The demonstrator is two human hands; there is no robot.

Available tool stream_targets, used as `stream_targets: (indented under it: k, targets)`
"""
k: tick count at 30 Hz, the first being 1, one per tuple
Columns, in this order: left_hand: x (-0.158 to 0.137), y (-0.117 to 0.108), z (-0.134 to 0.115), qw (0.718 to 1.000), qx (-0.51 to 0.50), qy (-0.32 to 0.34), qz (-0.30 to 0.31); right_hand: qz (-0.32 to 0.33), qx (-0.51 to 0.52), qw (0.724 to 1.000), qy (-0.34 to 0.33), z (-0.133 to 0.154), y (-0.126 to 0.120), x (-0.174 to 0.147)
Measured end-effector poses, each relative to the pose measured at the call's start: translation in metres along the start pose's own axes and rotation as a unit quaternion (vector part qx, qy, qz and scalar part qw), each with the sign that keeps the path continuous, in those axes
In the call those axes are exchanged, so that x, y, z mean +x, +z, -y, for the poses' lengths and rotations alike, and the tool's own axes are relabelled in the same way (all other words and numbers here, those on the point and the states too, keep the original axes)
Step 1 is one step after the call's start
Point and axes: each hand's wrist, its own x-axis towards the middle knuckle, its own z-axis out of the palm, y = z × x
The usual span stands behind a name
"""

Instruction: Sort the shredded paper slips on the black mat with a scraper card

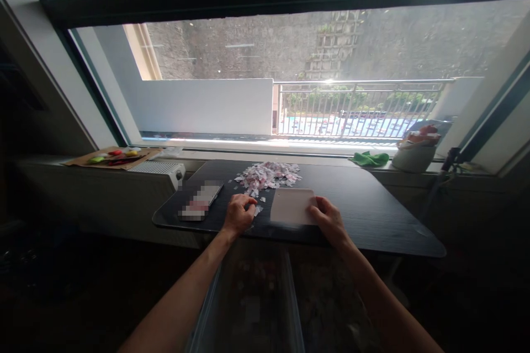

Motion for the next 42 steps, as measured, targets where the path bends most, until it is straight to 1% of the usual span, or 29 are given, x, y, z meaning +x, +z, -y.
stream_targets:
  k: [2, 3, 5, 11, 20, 23, 25, 28, 29, 33, 35, 39, 42]
  targets:
    - [0.0, 0.0, 0.0, 1.0, -0.002, 0.001, 0.0, -0.022, -0.008, 1.0, 0.002, 0.0, -0.002, 0.0]
    - [0.0, 0.0, 0.0, 1.0, -0.002, 0.001, 0.001, -0.021, -0.012, 1.0, 0.002, 0.001, -0.002, 0.0]
    - [0.0, 0.0, 0.0, 1.0, 0.0, -0.001, 0.004, -0.007, -0.015, 1.0, 0.001, 0.001, -0.002, -0.001]
    - [0.0, 0.0, -0.001, 1.0, 0.005, -0.004, 0.004, 0.065, 0.005, 0.998, -0.006, 0.001, -0.001, -0.003]
    - [0.001, -0.001, -0.004, 1.0, 0.011, -0.013, 0.013, 0.091, 0.03, 0.995, -0.009, 0.004, -0.002, -0.005]
    - [0.001, -0.001, -0.005, 1.0, 0.011, -0.012, 0.015, 0.12, 0.02, 0.993, -0.003, 0.005, -0.003, -0.005]
    - [0.001, -0.002, -0.005, 1.0, 0.01, -0.011, 0.012, 0.109, 0.021, 0.994, 0.001, 0.004, -0.002, -0.005]
    - [0.0, -0.003, -0.006, 1.0, 0.005, -0.011, 0.009, 0.039, 0.042, 0.998, 0.005, 0.0, -0.002, -0.004]
    - [0.0, -0.003, -0.006, 1.0, 0.003, -0.012, 0.009, 0.028, 0.045, 0.999, 0.005, -0.002, -0.002, -0.004]
    - [0.0, -0.003, -0.006, 1.0, -0.006, -0.022, 0.002, 0.049, 0.021, 0.999, -0.001, -0.006, -0.002, 0.002]
    - [0.0, -0.002, -0.005, 1.0, -0.014, -0.026, -0.003, 0.045, 0.016, 0.999, -0.004, -0.006, 0.002, 0.008]
    - [0.001, -0.002, -0.004, 0.999, -0.028, -0.037, -0.009, 0.014, 0.052, 0.998, -0.015, -0.004, 0.022, 0.018]
    - [0.001, -0.002, -0.004, 0.998, -0.034, -0.049, -0.012, 0.031, 0.052, 0.998, -0.022, -0.001, 0.034, 0.018]
